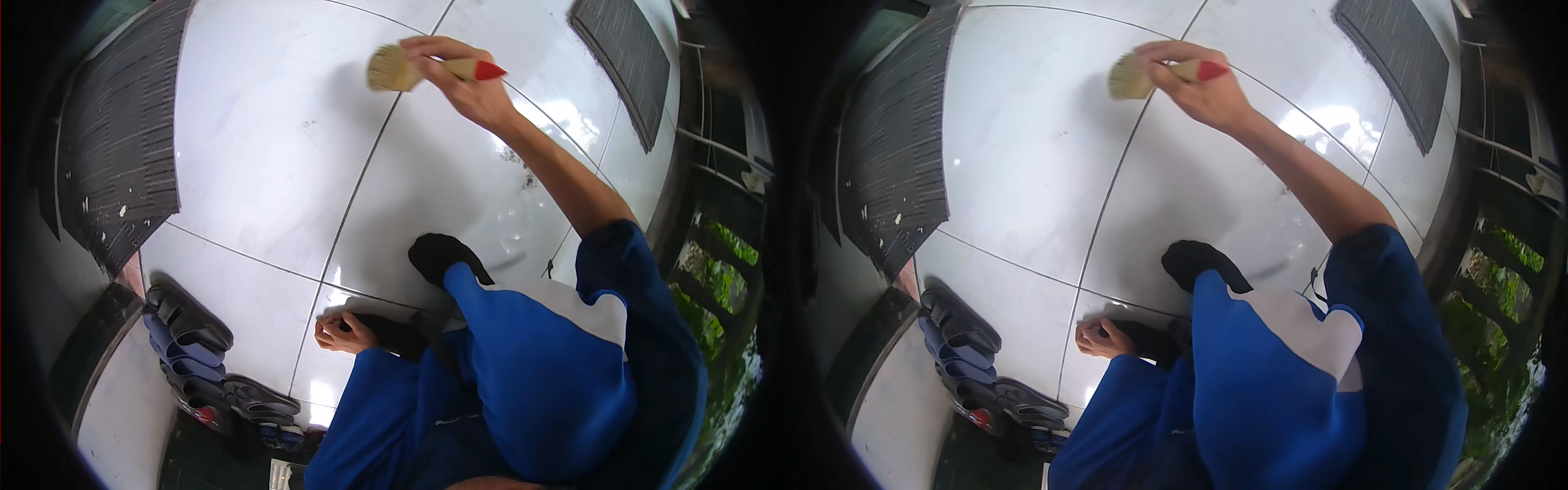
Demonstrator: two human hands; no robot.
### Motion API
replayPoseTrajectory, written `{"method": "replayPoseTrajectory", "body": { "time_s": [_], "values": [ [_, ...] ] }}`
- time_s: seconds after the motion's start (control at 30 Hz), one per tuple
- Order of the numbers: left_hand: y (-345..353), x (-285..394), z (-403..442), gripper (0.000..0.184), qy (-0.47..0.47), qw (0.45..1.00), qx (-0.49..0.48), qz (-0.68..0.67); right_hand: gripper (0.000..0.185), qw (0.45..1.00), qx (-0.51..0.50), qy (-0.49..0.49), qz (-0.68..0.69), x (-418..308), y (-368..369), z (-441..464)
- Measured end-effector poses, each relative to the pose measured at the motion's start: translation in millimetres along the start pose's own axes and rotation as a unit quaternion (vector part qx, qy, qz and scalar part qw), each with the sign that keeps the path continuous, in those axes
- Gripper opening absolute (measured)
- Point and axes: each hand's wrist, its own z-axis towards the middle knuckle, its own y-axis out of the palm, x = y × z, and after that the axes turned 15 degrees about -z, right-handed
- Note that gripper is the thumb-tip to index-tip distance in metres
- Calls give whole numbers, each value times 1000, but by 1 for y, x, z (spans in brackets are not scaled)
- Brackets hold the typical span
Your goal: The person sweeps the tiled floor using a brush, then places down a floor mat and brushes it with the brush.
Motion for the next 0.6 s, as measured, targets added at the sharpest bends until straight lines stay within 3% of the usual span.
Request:
{"method": "replayPoseTrajectory", "body": {
  "time_s": [0.1,0.2,0.27,0.37,0.5,0.6],
  "values": [
    [0,-3,-1,30,-10,1000,11,-12,24,998,-23,-61,18,-28,50,61],
    [1,0,-2,24,10,1000,12,-16,23,996,-53,-27,-66,-8,72,89],
    [0,-1,-2,21,10,1000,11,-10,23,994,-47,-85,-41,26,51,72],
    [-3,6,0,21,20,1000,-3,-3,23,1000,0,8,12,73,-9,-25],
    [-4,18,3,17,-14,1000,7,-26,25,986,28,96,-130,114,-110,-179],
    [-5,10,1,15,-27,999,-2,-22,26,971,32,167,-170,114,-141,-226]
  ]
}}
